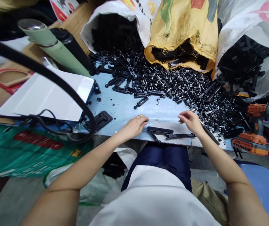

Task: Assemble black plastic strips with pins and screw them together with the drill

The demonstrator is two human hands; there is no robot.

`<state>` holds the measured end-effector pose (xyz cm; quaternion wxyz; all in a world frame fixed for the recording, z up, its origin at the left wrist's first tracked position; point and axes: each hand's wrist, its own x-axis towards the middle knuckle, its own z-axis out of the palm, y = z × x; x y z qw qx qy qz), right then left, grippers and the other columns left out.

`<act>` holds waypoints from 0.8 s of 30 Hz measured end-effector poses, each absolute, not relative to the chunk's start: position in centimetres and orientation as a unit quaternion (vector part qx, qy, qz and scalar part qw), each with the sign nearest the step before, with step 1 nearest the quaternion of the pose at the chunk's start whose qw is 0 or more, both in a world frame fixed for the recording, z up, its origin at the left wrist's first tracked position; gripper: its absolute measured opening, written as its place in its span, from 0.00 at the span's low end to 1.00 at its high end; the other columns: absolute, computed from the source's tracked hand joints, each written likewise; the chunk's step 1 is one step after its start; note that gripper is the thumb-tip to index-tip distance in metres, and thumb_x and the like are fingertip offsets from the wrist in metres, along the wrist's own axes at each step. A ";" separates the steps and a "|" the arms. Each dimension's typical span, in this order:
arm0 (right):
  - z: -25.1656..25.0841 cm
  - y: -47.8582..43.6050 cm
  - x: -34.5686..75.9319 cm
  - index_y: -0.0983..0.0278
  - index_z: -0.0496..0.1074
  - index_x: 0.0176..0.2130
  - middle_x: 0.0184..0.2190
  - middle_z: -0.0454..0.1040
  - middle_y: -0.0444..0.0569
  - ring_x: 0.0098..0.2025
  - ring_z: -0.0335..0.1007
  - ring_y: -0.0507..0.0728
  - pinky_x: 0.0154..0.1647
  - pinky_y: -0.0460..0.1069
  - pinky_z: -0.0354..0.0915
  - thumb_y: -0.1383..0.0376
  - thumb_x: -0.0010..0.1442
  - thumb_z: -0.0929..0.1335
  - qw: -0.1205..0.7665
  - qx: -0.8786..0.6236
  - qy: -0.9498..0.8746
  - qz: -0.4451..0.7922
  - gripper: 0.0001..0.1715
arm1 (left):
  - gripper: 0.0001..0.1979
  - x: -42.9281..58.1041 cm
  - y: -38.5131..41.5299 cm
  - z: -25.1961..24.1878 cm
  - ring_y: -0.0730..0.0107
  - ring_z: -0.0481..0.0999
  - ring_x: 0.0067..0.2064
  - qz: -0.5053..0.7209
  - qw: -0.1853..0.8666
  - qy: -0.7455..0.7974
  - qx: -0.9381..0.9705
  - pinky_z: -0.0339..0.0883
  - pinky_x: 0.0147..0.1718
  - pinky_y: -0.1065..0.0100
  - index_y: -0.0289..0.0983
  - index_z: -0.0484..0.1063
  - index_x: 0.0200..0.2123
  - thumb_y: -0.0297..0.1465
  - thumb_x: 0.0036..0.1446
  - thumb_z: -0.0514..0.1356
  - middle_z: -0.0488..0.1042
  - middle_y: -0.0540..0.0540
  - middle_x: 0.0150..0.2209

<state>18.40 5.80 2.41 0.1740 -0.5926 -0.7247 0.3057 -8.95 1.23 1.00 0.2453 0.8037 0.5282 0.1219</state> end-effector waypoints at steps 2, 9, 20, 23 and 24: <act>1.4 3.4 17.7 0.65 0.66 0.34 0.21 0.71 0.43 0.23 0.69 0.49 0.26 0.46 0.67 0.48 0.55 0.62 0.225 -0.564 -0.688 0.398 0.23 | 0.14 -9.1 0.2 1.8 0.64 0.71 0.37 0.078 0.253 0.518 0.813 0.65 0.38 0.65 0.35 0.70 0.38 0.28 0.59 0.45 0.69 0.44 0.34; -1.2 0.4 16.7 0.64 0.67 0.33 0.25 0.73 0.47 0.27 0.72 0.52 0.31 0.48 0.70 0.45 0.57 0.59 0.258 -0.546 -0.706 0.369 0.25 | 0.17 -7.5 -0.2 3.0 0.64 0.71 0.36 -0.025 0.185 0.524 0.831 0.65 0.37 0.66 0.34 0.71 0.33 0.17 0.51 0.44 0.67 0.42 0.33; -1.1 -0.2 17.3 0.65 0.70 0.38 0.36 0.75 0.55 0.39 0.72 0.53 0.43 0.48 0.68 0.56 0.65 0.53 0.165 -0.449 -0.870 0.121 0.24 | 0.15 -6.5 -0.3 1.5 0.64 0.71 0.38 0.029 0.136 0.494 0.858 0.68 0.39 0.65 0.34 0.70 0.35 0.18 0.54 0.45 0.69 0.41 0.34; -1.1 -0.3 17.4 0.65 0.71 0.39 0.38 0.75 0.54 0.40 0.72 0.52 0.43 0.48 0.68 0.58 0.65 0.53 0.154 -0.430 -0.883 0.109 0.23 | 0.13 -6.7 -1.1 -0.3 0.65 0.72 0.37 0.115 0.088 0.501 0.853 0.69 0.38 0.64 0.33 0.69 0.39 0.24 0.60 0.45 0.70 0.41 0.34; -1.2 -0.3 17.5 0.65 0.71 0.39 0.38 0.75 0.54 0.40 0.72 0.52 0.44 0.48 0.68 0.58 0.65 0.53 0.155 -0.431 -0.883 0.107 0.23 | 0.13 -6.8 -1.4 -1.0 0.65 0.73 0.36 0.144 0.070 0.497 0.853 0.69 0.37 0.64 0.32 0.68 0.40 0.25 0.62 0.45 0.71 0.40 0.33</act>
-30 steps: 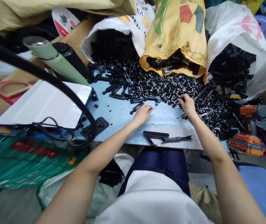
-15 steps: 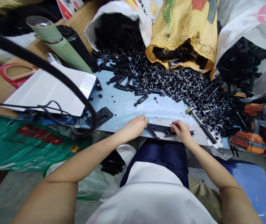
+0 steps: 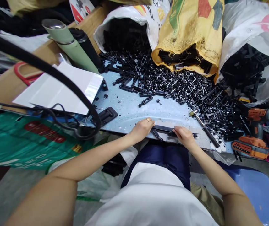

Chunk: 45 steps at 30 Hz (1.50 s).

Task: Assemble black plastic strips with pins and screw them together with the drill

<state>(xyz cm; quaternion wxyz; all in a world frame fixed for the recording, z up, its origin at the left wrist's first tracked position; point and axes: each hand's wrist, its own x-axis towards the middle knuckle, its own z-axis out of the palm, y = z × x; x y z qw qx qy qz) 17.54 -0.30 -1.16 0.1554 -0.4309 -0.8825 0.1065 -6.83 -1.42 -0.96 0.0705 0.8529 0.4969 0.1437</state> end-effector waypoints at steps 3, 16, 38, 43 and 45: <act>-1.3 -0.4 17.9 0.65 0.71 0.40 0.39 0.75 0.54 0.41 0.72 0.52 0.45 0.48 0.69 0.59 0.65 0.54 0.159 -0.427 -0.884 0.100 0.22 | 0.16 -7.3 -2.1 -3.0 0.66 0.73 0.35 0.210 0.024 0.452 0.867 0.70 0.35 0.64 0.31 0.66 0.44 0.24 0.63 0.41 0.72 0.38 0.34; -3.7 1.0 21.1 0.64 0.67 0.51 0.34 0.73 0.52 0.36 0.68 0.53 0.33 0.47 0.65 0.54 0.61 0.60 0.132 -0.285 -0.949 0.000 0.24 | 0.09 -7.9 -1.6 -4.5 0.70 0.72 0.28 0.273 -0.145 0.393 0.866 0.60 0.27 0.66 0.33 0.68 0.40 0.23 0.60 0.50 0.74 0.46 0.27; 5.2 -3.9 14.9 0.60 0.64 0.33 0.22 0.64 0.43 0.25 0.62 0.49 0.27 0.44 0.59 0.48 0.62 0.53 0.456 -0.110 -0.778 0.419 0.24 | 0.28 -0.8 -6.6 5.4 0.75 0.65 0.20 0.566 0.289 0.240 0.734 0.59 0.21 0.73 0.36 0.63 0.23 0.41 0.65 0.33 0.65 0.49 0.17; -1.8 -2.4 10.5 0.54 0.57 0.51 0.54 0.61 0.50 0.54 0.60 0.55 0.51 0.55 0.62 0.47 0.61 0.43 0.559 -0.354 -0.664 0.347 0.31 | 0.29 1.0 -5.5 2.0 0.66 0.73 0.37 0.633 0.147 0.305 0.696 0.67 0.33 0.67 0.34 0.66 0.47 0.43 0.64 0.32 0.73 0.41 0.33; -2.8 1.1 10.5 0.56 0.58 0.51 0.55 0.60 0.50 0.58 0.57 0.55 0.55 0.56 0.59 0.48 0.61 0.47 0.514 -0.380 -0.703 0.312 0.29 | 0.32 0.5 -3.9 -0.1 0.63 0.72 0.40 0.584 0.037 0.327 0.742 0.66 0.35 0.65 0.34 0.61 0.55 0.46 0.63 0.32 0.73 0.40 0.35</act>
